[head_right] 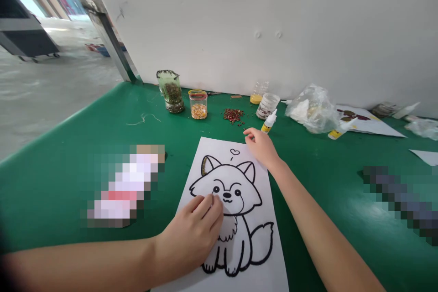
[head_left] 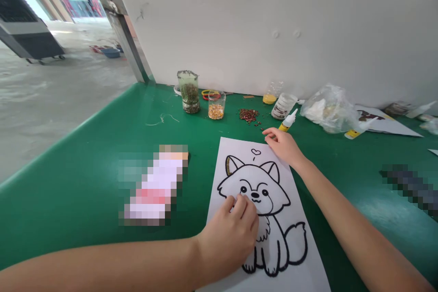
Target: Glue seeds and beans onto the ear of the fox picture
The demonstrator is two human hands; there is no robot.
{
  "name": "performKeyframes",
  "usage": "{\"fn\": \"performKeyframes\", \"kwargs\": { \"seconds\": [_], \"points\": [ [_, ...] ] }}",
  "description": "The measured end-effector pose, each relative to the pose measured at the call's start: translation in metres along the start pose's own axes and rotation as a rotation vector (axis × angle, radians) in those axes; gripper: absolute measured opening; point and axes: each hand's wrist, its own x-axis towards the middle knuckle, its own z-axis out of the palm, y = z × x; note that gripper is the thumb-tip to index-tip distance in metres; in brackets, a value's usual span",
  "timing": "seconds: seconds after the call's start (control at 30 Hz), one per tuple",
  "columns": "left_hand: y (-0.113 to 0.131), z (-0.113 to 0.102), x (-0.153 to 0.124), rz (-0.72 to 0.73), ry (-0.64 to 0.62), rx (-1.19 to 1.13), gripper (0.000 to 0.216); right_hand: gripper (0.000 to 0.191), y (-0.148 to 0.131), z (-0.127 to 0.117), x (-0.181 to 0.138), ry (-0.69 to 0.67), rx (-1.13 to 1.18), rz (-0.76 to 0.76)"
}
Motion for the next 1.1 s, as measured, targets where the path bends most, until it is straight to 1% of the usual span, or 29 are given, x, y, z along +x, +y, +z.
{"fn": "performKeyframes", "kwargs": {
  "seconds": [0.1,0.2,0.27,0.33,0.43,0.53,0.67,0.8,0.93,1.1],
  "points": [
    [0.0,-0.001,0.0,0.007,0.0,0.003,0.029,0.025,0.009,0.008,0.014,0.092,-0.125,-0.03],
    [0.0,-0.001,0.0,0.005,0.018,0.005,0.029,0.034,0.004,0.017,0.028,0.167,-0.279,-0.046],
    [0.0,-0.001,0.0,-0.003,0.032,0.004,0.03,0.039,0.0,0.022,0.037,0.185,-0.371,-0.029],
    [0.0,0.0,-0.001,-0.007,0.036,0.0,0.03,0.039,-0.001,0.025,0.046,0.187,-0.413,0.002],
    [0.0,0.0,-0.001,-0.003,0.036,-0.003,0.031,0.034,0.002,0.03,0.055,0.205,-0.413,0.022],
    [0.0,0.0,-0.001,-0.002,0.028,-0.001,0.031,0.031,0.006,0.032,0.057,0.211,-0.397,0.016],
    [0.0,0.0,0.0,-0.004,0.015,-0.001,0.03,0.029,0.008,0.031,0.057,0.212,-0.356,0.022],
    [0.0,0.0,0.0,-0.001,0.012,-0.003,0.031,0.027,0.01,0.029,0.058,0.258,-0.304,0.018],
    [0.0,0.0,0.0,-0.002,0.016,-0.005,0.031,0.024,0.012,0.03,0.06,0.263,-0.304,0.057],
    [0.0,0.001,-0.001,-0.008,0.018,-0.014,0.03,0.022,0.013,0.029,0.062,0.264,-0.302,0.063]
  ]
}}
